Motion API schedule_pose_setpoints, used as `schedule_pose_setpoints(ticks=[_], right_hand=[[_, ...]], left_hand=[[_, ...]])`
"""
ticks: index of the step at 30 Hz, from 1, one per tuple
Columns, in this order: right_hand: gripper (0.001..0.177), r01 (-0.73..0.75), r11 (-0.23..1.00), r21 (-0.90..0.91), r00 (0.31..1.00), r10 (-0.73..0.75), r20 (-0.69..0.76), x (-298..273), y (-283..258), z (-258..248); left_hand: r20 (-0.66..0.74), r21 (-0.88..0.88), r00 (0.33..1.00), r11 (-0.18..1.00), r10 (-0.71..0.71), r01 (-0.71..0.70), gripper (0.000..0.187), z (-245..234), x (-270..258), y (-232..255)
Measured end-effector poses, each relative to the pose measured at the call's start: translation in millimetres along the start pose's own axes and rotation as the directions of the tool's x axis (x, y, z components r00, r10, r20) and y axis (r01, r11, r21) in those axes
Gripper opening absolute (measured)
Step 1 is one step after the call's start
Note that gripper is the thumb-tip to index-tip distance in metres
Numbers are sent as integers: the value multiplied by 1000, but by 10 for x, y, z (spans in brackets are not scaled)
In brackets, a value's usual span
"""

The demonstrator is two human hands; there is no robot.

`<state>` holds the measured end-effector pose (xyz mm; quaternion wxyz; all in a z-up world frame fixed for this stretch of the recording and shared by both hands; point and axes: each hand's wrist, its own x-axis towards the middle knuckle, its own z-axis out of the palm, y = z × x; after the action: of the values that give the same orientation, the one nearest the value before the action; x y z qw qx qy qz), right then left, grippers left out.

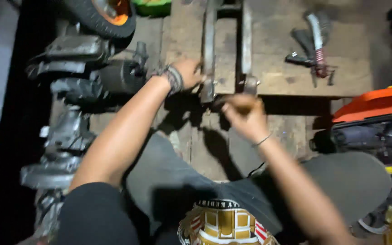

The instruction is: The person scrubs a long metal part with a wire brush, then uses a hammer to tap a section of the part. They continue scrubbing the metal part with the wire brush.

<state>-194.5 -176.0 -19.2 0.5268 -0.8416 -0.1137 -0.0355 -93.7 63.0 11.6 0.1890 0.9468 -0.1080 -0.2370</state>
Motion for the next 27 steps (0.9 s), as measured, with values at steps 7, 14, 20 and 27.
schedule_pose_setpoints(ticks=[7,14,20,27], right_hand=[[17,118,992,-51,936,-129,-327,-475,295,988],[44,-395,827,400,724,548,-419,-628,662,1090],[15,-122,991,54,938,133,-321,-635,534,942],[21,-177,971,162,890,228,-394,-452,370,853]], left_hand=[[107,-136,992,989,71,-56,45,102,149,-417],[97,-210,994,977,51,-30,43,98,16,-426],[75,-215,996,976,43,-26,45,159,53,-353],[13,-51,988,987,151,-150,50,146,66,-101]])
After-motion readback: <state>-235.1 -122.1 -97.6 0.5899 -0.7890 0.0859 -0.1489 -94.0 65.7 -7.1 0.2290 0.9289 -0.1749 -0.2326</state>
